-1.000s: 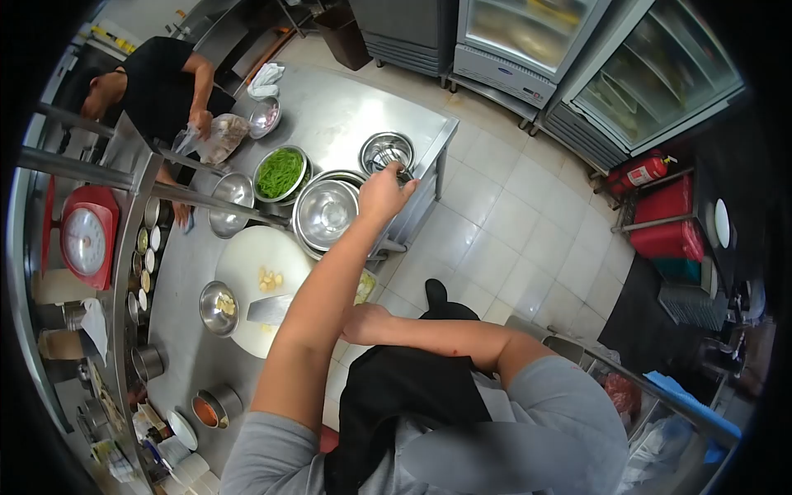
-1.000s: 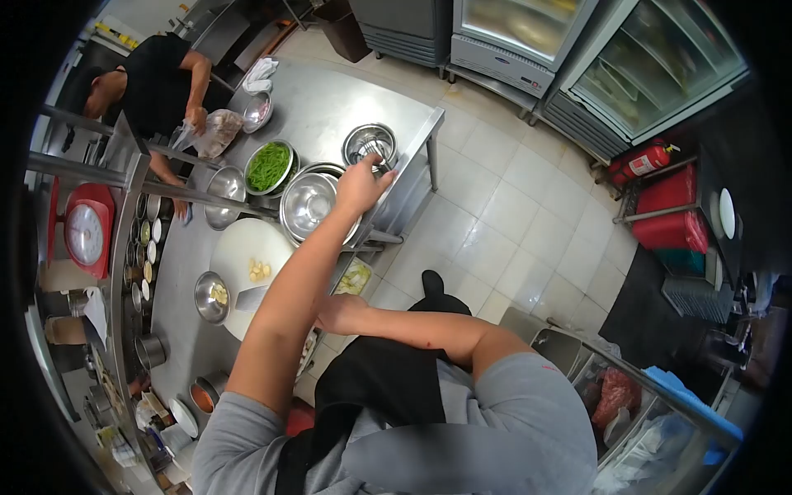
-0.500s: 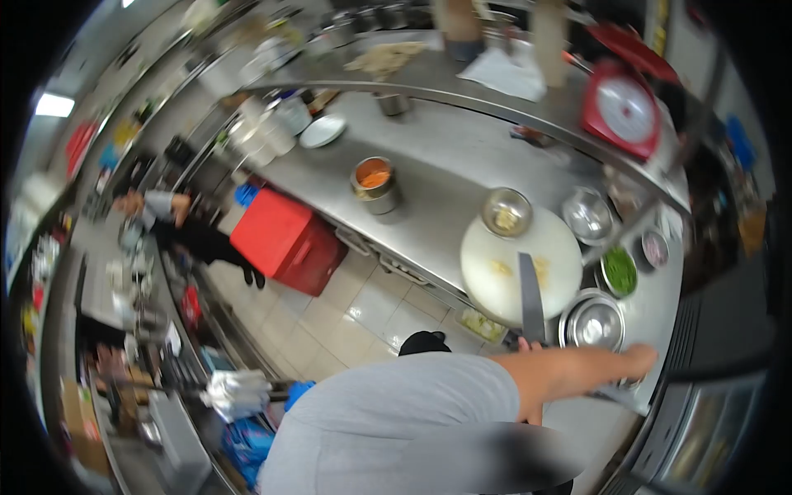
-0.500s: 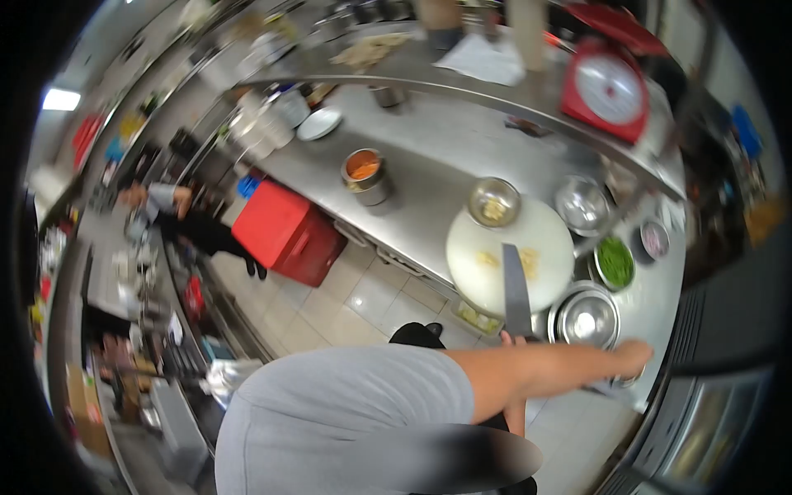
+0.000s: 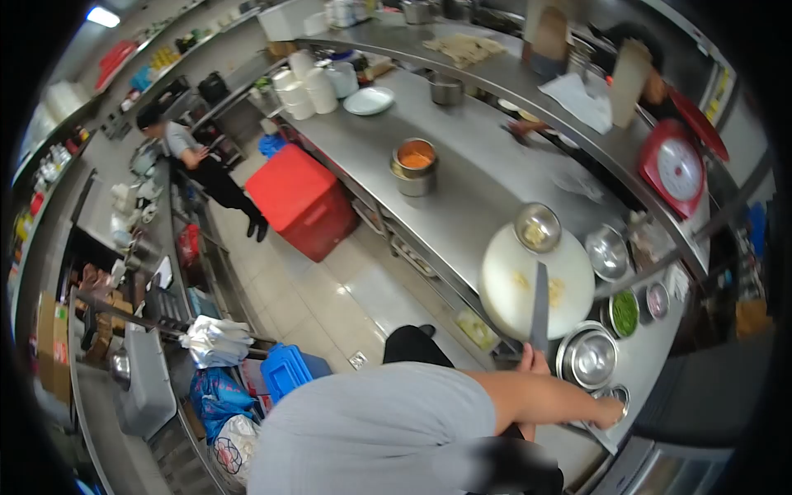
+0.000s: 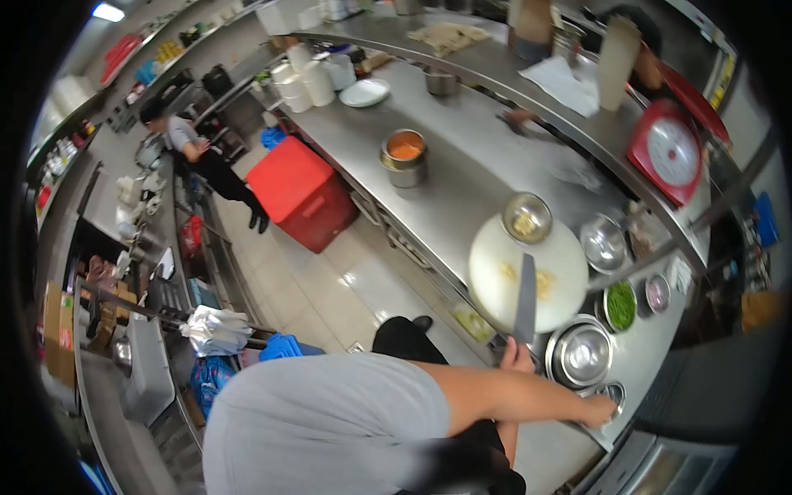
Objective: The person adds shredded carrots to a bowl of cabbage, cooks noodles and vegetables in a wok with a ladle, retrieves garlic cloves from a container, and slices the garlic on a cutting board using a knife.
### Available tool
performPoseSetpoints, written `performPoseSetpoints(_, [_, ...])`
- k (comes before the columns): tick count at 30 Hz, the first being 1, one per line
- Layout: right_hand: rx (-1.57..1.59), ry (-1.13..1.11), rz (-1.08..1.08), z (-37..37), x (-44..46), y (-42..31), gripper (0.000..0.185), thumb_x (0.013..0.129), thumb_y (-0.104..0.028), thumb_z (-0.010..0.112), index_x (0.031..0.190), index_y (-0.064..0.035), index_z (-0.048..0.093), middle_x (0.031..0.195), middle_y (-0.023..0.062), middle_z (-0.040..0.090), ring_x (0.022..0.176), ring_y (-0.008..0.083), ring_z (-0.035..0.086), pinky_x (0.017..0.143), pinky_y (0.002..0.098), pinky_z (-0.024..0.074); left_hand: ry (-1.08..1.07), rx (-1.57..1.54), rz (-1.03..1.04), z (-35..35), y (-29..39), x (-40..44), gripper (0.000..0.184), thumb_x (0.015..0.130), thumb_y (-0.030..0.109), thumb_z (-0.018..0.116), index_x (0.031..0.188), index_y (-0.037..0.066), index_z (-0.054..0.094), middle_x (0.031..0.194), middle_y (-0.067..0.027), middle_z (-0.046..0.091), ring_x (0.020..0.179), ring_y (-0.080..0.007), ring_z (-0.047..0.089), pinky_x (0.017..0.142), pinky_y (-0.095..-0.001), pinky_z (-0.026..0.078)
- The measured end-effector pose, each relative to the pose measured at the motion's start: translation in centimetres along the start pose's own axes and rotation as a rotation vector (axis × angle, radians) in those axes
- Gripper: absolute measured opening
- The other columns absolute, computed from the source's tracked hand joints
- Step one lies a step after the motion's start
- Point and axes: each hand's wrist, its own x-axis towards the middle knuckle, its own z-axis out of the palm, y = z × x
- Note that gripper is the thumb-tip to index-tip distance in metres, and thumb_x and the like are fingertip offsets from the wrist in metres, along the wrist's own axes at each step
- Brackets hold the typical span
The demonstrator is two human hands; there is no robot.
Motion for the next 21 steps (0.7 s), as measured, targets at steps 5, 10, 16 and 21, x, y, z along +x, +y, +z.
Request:
performPoseSetpoints(5, [0.037,0.052,-0.088,-1.8,-2.0,-4.3,0.044,0.1,-0.044,0.061,0.086,-0.0028,0.067,0.073,0.0249,0.065,0.068,0.0434,0.065,0.061,0.0509,0.0481,0.099,0.005,0.253,-0.7,-0.4,-5.1,0.04,0.085,0.012,0.067,0.123,0.002,0.06,0.108,-0.0233,0.069,0.093,-0.0429,0.07,0.079,-0.0521,0.054])
performPoseSetpoints(10, [0.123,0.037,0.038,-0.7,-1.6,0.3,0.048,0.102,-0.044,0.058,0.082,-0.0014,0.063,0.062,0.0178,0.063,0.051,0.0328,0.06,0.049,0.0439,0.0448,0.272,-0.347,0.697,-12.4,0.0,-23.2,0.037,0.093,0.025,0.069,0.125,0.006,0.067,0.103,-0.011,0.072,0.082,-0.0238,0.07,0.073,-0.0376,0.055])
performPoseSetpoints(16, [0.643,-0.099,0.257,-4.7,-3.2,-3.2,0.052,0.106,-0.048,0.049,0.083,-0.0019,0.057,0.056,0.0013,0.05,0.042,0.0085,0.048,0.036,0.0273,0.0372,0.824,0.09,0.005,-22.3,-15.5,-25.4,0.019,0.095,0.018,0.064,0.103,0.002,0.07,0.088,-0.0133,0.07,0.074,-0.0256,0.068,0.068,-0.0389,0.053])
performPoseSetpoints(21, [0.747,-0.048,0.353,-5.5,-4.9,-3.9,0.049,0.107,-0.046,0.049,0.085,-0.0023,0.056,0.059,0.0014,0.05,0.042,0.0088,0.046,0.036,0.027,0.0378,0.665,0.418,0.106,-22.3,-22.9,-16.8,0.025,0.089,0.015,0.067,0.111,0.004,0.07,0.1,-0.0166,0.069,0.095,-0.0354,0.066,0.086,-0.0481,0.051])
